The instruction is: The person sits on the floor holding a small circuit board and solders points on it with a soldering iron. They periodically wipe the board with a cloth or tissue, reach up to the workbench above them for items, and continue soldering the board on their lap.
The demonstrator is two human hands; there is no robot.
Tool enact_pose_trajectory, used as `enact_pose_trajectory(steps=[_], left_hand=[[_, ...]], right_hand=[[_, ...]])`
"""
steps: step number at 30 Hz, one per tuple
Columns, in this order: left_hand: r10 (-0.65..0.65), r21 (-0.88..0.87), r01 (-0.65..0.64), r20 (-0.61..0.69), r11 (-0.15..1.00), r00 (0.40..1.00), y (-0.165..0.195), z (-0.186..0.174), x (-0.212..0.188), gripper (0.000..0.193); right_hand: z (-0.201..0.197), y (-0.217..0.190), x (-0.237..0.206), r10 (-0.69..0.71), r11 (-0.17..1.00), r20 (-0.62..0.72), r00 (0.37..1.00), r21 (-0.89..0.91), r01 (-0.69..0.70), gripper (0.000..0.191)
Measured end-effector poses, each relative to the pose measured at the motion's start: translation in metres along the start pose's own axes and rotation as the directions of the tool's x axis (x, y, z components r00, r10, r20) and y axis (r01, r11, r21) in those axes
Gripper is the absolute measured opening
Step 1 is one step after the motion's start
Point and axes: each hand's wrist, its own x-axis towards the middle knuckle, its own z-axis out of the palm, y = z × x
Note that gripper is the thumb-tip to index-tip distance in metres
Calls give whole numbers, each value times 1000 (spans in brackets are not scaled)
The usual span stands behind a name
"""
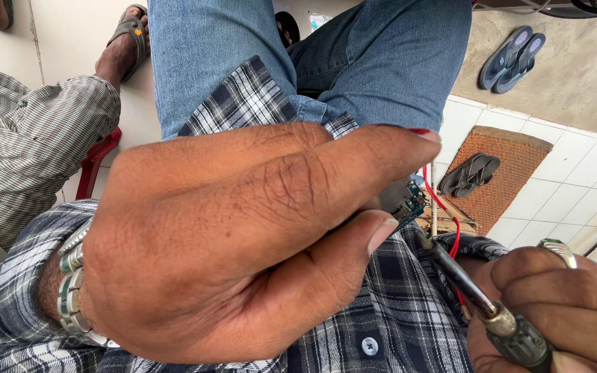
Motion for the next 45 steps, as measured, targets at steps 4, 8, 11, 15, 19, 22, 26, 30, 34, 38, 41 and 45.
enact_pose_trajectory(steps=[4,8,11,15,19,22,26,30,34,38,41,45], left_hand=[[-18,-14,18,20,1000,1000,1,-1,1,35],[-17,-32,18,29,999,999,1,-1,2,36],[-16,-24,17,30,1000,999,1,-1,2,36],[-29,-17,30,13,999,999,2,1,1,36],[-31,-22,31,1,999,1000,1,1,1,37],[-28,-7,28,4,1000,1000,1,1,1,37],[-26,8,26,11,1000,1000,1,0,1,37],[-30,-4,30,12,1000,999,1,1,1,38],[-20,-7,20,9,1000,1000,0,1,2,38],[-40,-6,40,-7,999,999,2,2,2,37],[-43,-13,43,-9,999,999,2,2,2,36],[-44,-18,44,-4,999,999,2,2,1,36]], right_hand=[[12,6,-16,-4,1000,-353,936,-12,0,46],[14,1,-13,-30,999,-382,924,-26,21,44],[6,-2,-2,44,997,-147,988,-58,-53,39],[-1,-4,5,146,989,-92,985,9,-145,36],[-1,-6,1,156,988,-21,988,1,-156,37],[-1,-7,-2,233,972,-106,967,56,-228,39],[3,-2,-5,180,981,-143,973,103,-166,41],[5,7,-6,-36,997,-218,975,64,51,40],[4,8,-3,-10,1000,-118,993,15,12,38],[6,5,0,56,997,-119,991,62,-49,40],[8,5,1,62,997,-119,991,53,-56,40],[6,8,1,-18,999,-104,994,24,20,38]])
